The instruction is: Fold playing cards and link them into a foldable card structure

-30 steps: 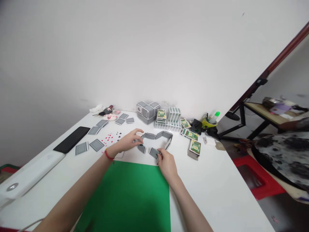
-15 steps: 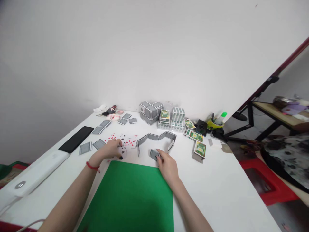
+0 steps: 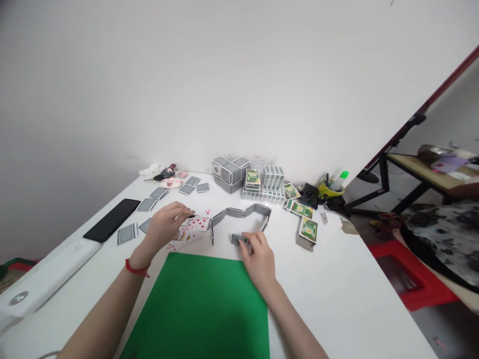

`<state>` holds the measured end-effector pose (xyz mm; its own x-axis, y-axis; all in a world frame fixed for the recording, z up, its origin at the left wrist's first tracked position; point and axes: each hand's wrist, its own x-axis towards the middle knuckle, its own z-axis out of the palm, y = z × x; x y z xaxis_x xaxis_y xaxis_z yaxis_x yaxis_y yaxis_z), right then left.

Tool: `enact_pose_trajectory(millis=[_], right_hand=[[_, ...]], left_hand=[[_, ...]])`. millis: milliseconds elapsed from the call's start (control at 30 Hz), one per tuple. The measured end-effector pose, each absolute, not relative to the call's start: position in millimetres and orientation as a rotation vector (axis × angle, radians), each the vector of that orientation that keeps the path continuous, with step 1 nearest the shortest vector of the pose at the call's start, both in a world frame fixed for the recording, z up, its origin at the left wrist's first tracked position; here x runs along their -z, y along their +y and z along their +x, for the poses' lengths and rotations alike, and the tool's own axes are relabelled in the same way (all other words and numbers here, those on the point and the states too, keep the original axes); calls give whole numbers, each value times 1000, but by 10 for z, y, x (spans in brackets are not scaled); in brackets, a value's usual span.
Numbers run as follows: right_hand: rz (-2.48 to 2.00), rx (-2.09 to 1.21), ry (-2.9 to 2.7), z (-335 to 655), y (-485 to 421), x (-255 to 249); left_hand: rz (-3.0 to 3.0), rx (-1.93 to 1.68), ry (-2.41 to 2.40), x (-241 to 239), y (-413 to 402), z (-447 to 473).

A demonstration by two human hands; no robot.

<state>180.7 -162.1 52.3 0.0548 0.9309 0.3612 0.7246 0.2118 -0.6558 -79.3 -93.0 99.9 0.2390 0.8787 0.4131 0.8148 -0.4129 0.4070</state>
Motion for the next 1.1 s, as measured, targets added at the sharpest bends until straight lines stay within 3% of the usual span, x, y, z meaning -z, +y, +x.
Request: enact_pose_trajectory(millis=[167, 333, 767, 867, 967, 1100], right_hand=[[-1454, -714, -1669, 1677, -1638, -621], [-1440, -892, -1664, 1661, -1664, -606], [-1327, -1274, -1482, 1656, -1633, -569], [-1215, -1488, -1365, 1622, -1633, -604], [-1056, -1646, -1175, 1579, -1623, -666], [-1048, -1587, -1113, 1579, -1600, -673]], left_hand=[[2661, -629, 1658, -967, -1000, -626], [2340, -179, 2224, -834, -918, -684], [2231, -255, 2521, -851, -963, -707], [2507, -600, 2316, -852, -1068, -632], [2958, -1048, 1689, -856, -1263, -454], [3242, -1110, 818, -786, -1487, -225]])
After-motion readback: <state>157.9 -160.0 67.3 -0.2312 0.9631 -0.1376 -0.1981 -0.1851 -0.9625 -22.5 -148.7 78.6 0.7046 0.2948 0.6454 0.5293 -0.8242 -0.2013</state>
